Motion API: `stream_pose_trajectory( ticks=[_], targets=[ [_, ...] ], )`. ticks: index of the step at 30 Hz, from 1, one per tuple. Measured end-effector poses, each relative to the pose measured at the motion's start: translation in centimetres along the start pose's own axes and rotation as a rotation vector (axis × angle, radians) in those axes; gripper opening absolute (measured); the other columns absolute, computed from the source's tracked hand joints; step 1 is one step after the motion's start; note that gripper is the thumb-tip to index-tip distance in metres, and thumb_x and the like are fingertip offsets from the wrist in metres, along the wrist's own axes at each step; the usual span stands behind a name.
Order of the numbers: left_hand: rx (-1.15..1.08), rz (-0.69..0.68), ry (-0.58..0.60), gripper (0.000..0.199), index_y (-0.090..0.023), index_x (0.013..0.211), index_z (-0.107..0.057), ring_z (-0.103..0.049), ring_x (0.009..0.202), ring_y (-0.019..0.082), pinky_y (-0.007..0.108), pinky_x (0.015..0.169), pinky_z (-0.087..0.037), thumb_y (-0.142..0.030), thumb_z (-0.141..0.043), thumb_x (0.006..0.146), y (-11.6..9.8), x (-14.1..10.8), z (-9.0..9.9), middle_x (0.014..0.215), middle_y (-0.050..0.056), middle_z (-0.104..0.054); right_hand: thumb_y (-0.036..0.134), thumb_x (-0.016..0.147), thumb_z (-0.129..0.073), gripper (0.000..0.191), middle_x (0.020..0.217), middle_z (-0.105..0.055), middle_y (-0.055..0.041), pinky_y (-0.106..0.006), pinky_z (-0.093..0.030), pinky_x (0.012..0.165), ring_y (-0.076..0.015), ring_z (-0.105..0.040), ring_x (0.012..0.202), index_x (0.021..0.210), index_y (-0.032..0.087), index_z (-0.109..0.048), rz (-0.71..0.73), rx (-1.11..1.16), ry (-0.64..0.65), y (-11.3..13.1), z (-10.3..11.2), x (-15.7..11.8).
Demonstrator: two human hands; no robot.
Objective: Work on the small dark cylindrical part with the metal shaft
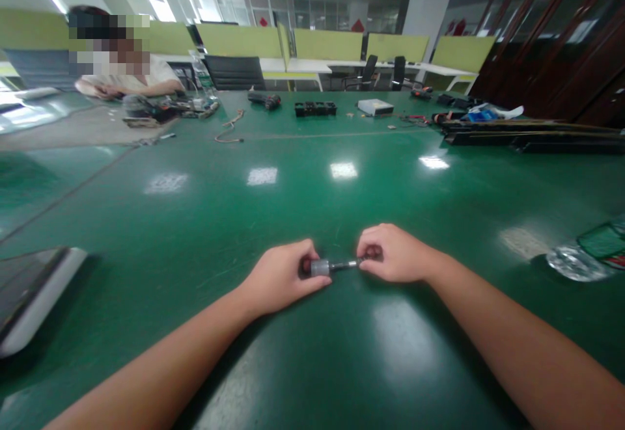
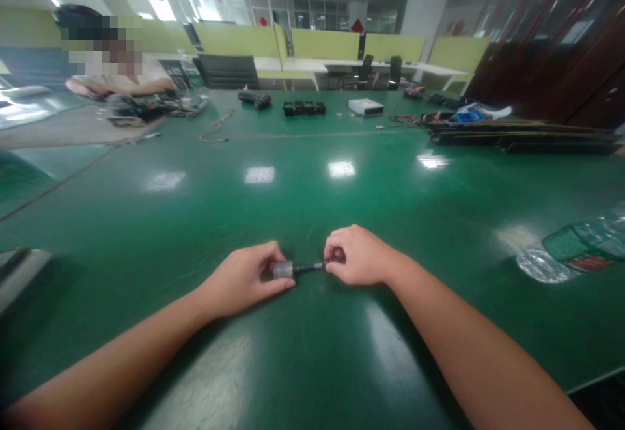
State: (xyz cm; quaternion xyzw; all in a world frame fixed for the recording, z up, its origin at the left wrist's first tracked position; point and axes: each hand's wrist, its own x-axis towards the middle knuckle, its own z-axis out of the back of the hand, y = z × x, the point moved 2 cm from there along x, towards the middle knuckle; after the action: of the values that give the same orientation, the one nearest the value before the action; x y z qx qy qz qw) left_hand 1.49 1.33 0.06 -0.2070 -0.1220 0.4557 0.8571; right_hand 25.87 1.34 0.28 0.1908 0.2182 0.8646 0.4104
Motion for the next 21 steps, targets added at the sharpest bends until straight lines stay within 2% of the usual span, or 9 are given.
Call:
stream_pose_trajectory(
  ticks=[10,14,16,18,21],
  targets=[
    [-0.002,-0.005,0.005,0.034,-0.021,0.087,-0.059,-0.061,0.067,0.016,0.025,0.060,-0.038,-0.053,-0.070,0.079,0.2,0.1,-0.2,0.077,-0.002,-0.067,0.016,0.073,-0.072,0.006,0.073,-0.064,-0.0001,-0.024,-0.041,0.062,-0.0117,-0.056,0.066,0.078,0.017,-0.069,0.009,0.008,0.010,0.1,0.0,0.0],
    [-0.004,-0.003,0.004,0.034,-0.021,0.087,-0.059,-0.061,0.066,0.016,0.025,0.060,-0.038,-0.052,-0.070,0.079,0.2,0.1,-0.2,0.077,-0.002,-0.067,0.015,0.074,-0.071,0.006,0.074,-0.064,-0.0009,-0.024,-0.043,0.062,-0.0122,-0.057,0.066,0.080,0.017,-0.071,0.035,0.065,-0.019,0.5,-0.7,0.2],
    [-0.007,-0.002,0.003,0.033,-0.021,0.087,-0.059,-0.061,0.066,0.016,0.025,0.060,-0.038,-0.051,-0.071,0.078,0.3,0.0,-0.2,0.077,-0.002,-0.067,0.014,0.077,-0.070,0.018,0.084,-0.068,-0.0025,-0.025,-0.047,0.069,-0.0132,-0.061,0.073,0.094,0.017,-0.072,0.056,0.177,-0.060,0.9,-1.3,0.4],
    [-0.010,-0.005,0.003,0.033,-0.021,0.087,-0.058,-0.061,0.066,0.016,0.025,0.060,-0.038,-0.051,-0.071,0.079,0.3,0.0,-0.2,0.077,-0.003,-0.067,0.011,0.076,-0.068,0.042,0.092,-0.070,-0.0024,-0.027,-0.050,0.076,-0.0138,-0.063,0.078,0.117,0.019,-0.067,0.081,0.274,-0.074,1.3,-1.9,0.5],
    [-0.013,-0.013,0.002,0.033,-0.021,0.087,-0.058,-0.061,0.066,0.016,0.025,0.060,-0.038,-0.050,-0.070,0.079,0.3,0.0,-0.2,0.076,-0.003,-0.067,0.009,0.073,-0.069,0.054,0.093,-0.070,-0.0018,-0.029,-0.051,0.082,-0.0149,-0.064,0.082,0.126,0.019,-0.061,0.066,0.311,-0.100,1.2,-2.4,0.5]
  ],
)
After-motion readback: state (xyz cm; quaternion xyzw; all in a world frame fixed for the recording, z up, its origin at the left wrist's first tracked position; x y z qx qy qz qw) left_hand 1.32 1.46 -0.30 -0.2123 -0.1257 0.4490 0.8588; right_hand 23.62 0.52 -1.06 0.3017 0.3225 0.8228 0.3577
